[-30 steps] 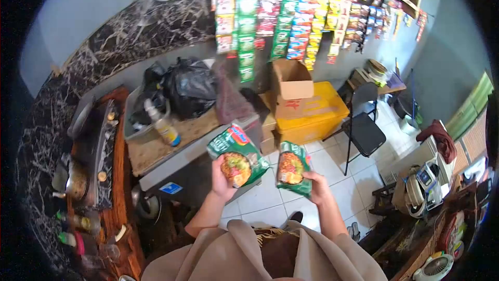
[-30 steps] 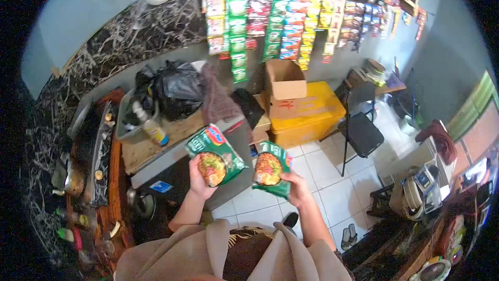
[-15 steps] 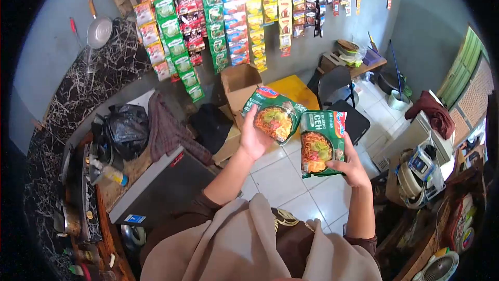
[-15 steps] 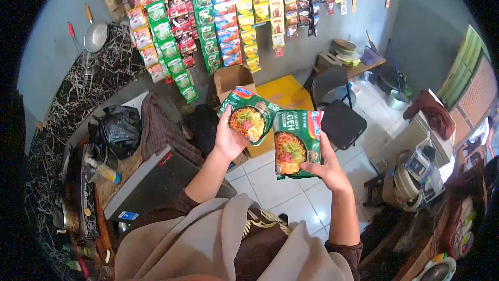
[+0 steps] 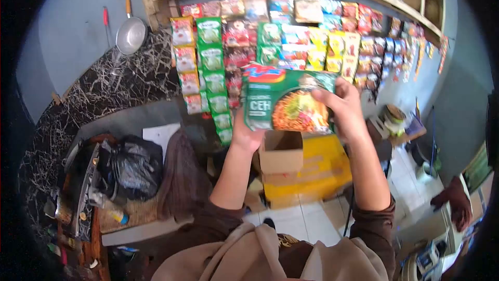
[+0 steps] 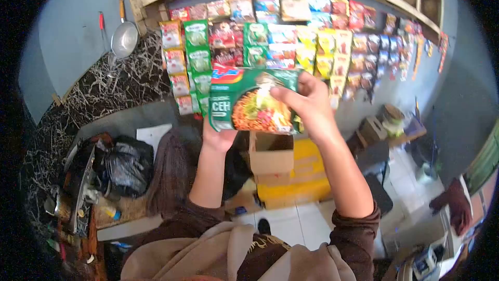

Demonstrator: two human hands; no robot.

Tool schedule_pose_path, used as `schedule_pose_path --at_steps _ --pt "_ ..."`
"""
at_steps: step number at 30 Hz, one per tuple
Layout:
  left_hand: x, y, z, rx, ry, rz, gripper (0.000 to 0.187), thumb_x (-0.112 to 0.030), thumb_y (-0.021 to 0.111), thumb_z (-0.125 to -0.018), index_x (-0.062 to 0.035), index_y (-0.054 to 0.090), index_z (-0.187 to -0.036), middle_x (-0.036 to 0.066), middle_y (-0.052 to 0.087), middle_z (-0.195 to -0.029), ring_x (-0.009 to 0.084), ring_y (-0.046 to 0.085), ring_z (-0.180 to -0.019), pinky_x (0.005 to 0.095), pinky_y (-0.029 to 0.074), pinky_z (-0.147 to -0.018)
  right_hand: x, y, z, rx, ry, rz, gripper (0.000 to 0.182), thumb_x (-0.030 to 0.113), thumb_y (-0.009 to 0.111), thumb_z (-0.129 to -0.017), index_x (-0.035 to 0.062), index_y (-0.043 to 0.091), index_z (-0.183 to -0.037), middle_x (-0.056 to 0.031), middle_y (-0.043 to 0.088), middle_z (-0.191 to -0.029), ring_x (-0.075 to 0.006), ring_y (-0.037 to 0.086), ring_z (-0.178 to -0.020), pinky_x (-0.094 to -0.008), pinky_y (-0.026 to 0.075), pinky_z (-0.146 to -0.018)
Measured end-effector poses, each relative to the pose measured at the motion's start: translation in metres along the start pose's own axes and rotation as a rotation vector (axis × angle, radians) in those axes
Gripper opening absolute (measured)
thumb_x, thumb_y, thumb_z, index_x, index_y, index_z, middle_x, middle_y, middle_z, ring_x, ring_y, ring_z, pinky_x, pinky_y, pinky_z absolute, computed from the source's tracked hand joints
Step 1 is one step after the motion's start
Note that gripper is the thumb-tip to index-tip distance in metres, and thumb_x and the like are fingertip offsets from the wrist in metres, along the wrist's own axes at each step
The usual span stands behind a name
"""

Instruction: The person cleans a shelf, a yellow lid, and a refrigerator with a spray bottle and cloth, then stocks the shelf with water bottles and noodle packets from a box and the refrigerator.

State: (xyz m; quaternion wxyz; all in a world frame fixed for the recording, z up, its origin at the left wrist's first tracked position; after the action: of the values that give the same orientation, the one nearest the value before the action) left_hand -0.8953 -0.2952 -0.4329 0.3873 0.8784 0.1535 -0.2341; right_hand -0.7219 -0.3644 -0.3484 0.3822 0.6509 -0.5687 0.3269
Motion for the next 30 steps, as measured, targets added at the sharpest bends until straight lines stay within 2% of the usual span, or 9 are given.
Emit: schedule_pose_path --at_steps 7,10,16,17,18,20,23,25,30 --pt "-0.097 -0.020 -0.090 0.035 0.281 0.111 0.046 -0.039 0.034 -0.088 -0.0070 0.041 -0.120 0.006 0.050 -0.117 0.0196 0.048 -0.107 0.0376 0.038 -0.090 -0.032 0.086 -0.152 0.091 -0.330 -0.048 0.024 0.016 0.060 -0.078 0.0005 0.055 -0.095 -0.0066 0.054 -0.093 -0.0138 0.049 -0.087 -0.0269 0.038 -0.079" --pt "-0.124 -0.029 -0.120 0.061 0.437 -0.132 0.042 -0.033 0.044 -0.086 -0.0071 0.043 -0.119 0.006 0.051 -0.114 0.0178 0.049 -0.105 0.0337 0.039 -0.088 -0.017 0.102 -0.185 0.188 -0.231 -0.246 0.025 0.019 0.058 -0.080 0.0004 0.053 -0.097 -0.0051 0.055 -0.093 -0.0124 0.050 -0.084 -0.0259 0.040 -0.077" --pt "-0.219 0.019 -0.223 0.027 0.510 -0.816 0.041 -0.033 0.039 -0.086 -0.0058 0.043 -0.117 0.007 0.050 -0.116 0.0209 0.050 -0.105 0.0391 0.041 -0.088 0.076 0.097 -0.271 -0.023 -0.905 0.397 0.044 0.040 0.060 -0.075 -0.0009 0.056 -0.091 -0.0086 0.059 -0.078 -0.0142 0.055 -0.069 -0.0268 0.043 -0.064" --pt "-0.235 0.036 -0.250 0.130 0.545 -0.863 0.038 -0.030 0.039 -0.087 -0.0049 0.043 -0.116 0.007 0.052 -0.113 0.0211 0.052 -0.102 0.0379 0.043 -0.085 0.100 0.108 -0.275 0.215 -0.864 0.123 0.029 0.022 0.051 -0.085 -0.0019 0.050 -0.101 -0.0111 0.059 -0.089 -0.0172 0.059 -0.074 -0.0290 0.049 -0.064" --pt "-0.243 0.060 -0.272 0.186 0.458 -0.844 0.031 -0.024 0.043 -0.082 -0.0042 0.049 -0.106 0.008 0.054 -0.103 0.0233 0.053 -0.095 0.0393 0.044 -0.082 0.120 0.107 -0.283 0.067 -1.110 0.263 0.029 0.021 0.055 -0.082 -0.0027 0.052 -0.098 -0.0104 0.060 -0.084 -0.0157 0.060 -0.067 -0.0273 0.050 -0.056" --pt "-0.249 0.087 -0.321 0.223 0.322 -0.840 0.027 -0.021 0.051 -0.075 -0.0035 0.055 -0.096 0.009 0.055 -0.098 0.0261 0.052 -0.094 0.0421 0.044 -0.080 0.155 0.103 -0.313 -0.069 -1.103 0.482 0.029 0.021 0.057 -0.080 -0.0023 0.052 -0.097 -0.0131 0.060 -0.083 -0.0180 0.061 -0.070 -0.0291 0.051 -0.058" --pt "-0.264 0.087 -0.384 0.075 0.451 -1.501 0.031 -0.025 0.054 -0.073 -0.0014 0.053 -0.094 0.010 0.049 -0.108 0.0266 0.044 -0.106 0.0387 0.042 -0.080 0.177 0.110 -0.347 -0.288 -0.935 0.915 0.033 0.023 0.060 -0.078 -0.0020 0.051 -0.097 -0.0171 0.061 -0.084 -0.0240 0.061 -0.073 -0.0332 0.050 -0.062" --pt "-0.253 0.058 -0.419 0.002 0.016 -1.227 0.035 -0.023 0.039 -0.086 -0.0033 0.042 -0.114 0.008 0.052 -0.109 0.0216 0.054 -0.097 0.0369 0.046 -0.082 0.170 0.117 -0.393 -0.458 -0.971 1.254 0.042 0.028 0.063 -0.074 -0.0017 0.049 -0.100 -0.0215 0.059 -0.092 -0.0302 0.060 -0.081 -0.0374 0.049 -0.067" --pt "-0.259 0.030 -0.444 -0.253 -0.186 -1.655 0.047 -0.025 0.050 -0.079 -0.0047 0.039 -0.119 0.008 0.050 -0.108 0.0180 0.054 -0.089 0.0322 0.049 -0.074 0.136 0.121 -0.470 -0.283 -0.729 1.315 0.054 0.044 0.056 -0.074 -0.0048 0.054 -0.099 -0.0209 0.059 -0.086 -0.0347 0.057 -0.080 -0.0329 0.045 -0.076"
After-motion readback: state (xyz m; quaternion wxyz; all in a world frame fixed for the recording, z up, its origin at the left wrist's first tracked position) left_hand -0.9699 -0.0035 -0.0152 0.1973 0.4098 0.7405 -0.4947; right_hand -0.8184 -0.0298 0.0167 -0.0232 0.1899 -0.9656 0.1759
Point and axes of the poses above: each hand's wrist, its own z-axis away from the middle knuckle, its own y-axis out of the palm, x = y × z, the point moved 2 cm from there along -z, towards the middle knuckle
